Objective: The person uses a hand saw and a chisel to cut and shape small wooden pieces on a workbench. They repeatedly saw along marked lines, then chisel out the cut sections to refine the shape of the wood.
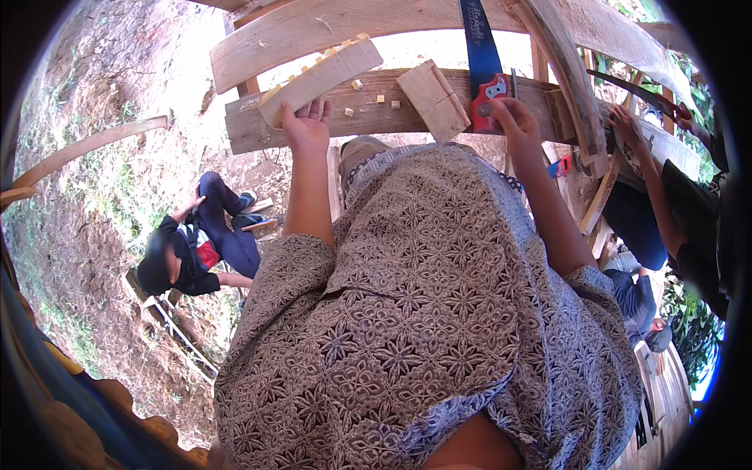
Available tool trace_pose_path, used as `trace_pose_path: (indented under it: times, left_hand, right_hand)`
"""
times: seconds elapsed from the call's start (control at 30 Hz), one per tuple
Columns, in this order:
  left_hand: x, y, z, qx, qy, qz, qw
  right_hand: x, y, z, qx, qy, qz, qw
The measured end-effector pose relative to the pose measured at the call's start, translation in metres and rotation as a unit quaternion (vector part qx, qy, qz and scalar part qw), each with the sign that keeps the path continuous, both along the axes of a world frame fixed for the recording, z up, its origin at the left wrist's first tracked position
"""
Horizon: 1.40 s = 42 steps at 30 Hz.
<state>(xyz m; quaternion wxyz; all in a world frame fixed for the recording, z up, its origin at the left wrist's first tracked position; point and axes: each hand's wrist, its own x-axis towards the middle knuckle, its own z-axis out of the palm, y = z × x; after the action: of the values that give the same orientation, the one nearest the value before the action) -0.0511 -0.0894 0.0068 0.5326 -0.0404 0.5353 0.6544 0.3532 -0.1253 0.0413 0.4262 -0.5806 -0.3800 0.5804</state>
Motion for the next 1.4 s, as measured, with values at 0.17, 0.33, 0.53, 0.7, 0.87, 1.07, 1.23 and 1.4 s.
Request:
trace_pose_path:
  times: [0.17, 0.33, 0.53, 0.7, 0.87, 1.07, 1.23, 1.4]
  left_hand:
    - [0.043, 0.008, -0.003, 0.041, -0.048, 0.054, 0.997]
    - [0.074, 0.012, -0.001, 0.047, -0.095, 0.093, 0.99]
    - [0.109, -0.003, -0.005, 0.07, -0.099, 0.034, 0.992]
    - [0.12, -0.014, -0.012, 0.04, -0.126, -0.046, 0.99]
    - [0.13, -0.02, -0.024, -0.014, -0.183, -0.19, 0.964]
    - [0.148, -0.052, -0.006, -0.095, 0.288, -0.473, 0.827]
    - [0.134, -0.066, 0.011, -0.062, 0.493, -0.4, 0.77]
    - [0.131, -0.063, 0.013, -0.012, 0.689, -0.343, 0.638]
  right_hand:
    - [-0.087, 0.081, 0.006, -0.022, -0.121, 0.304, 0.945]
    - [-0.145, 0.135, -0.015, -0.124, -0.191, 0.344, 0.911]
    - [-0.168, 0.144, -0.041, -0.211, 0.08, 0.248, 0.942]
    - [-0.161, 0.139, -0.052, -0.248, 0.166, 0.151, 0.943]
    - [-0.153, 0.133, -0.058, -0.246, 0.16, 0.114, 0.949]
    - [-0.134, 0.132, -0.058, -0.2, 0.09, 0.042, 0.975]
    - [-0.129, 0.125, -0.063, -0.189, 0.07, -0.005, 0.979]
    - [-0.129, 0.121, -0.066, -0.199, 0.039, 0.024, 0.979]
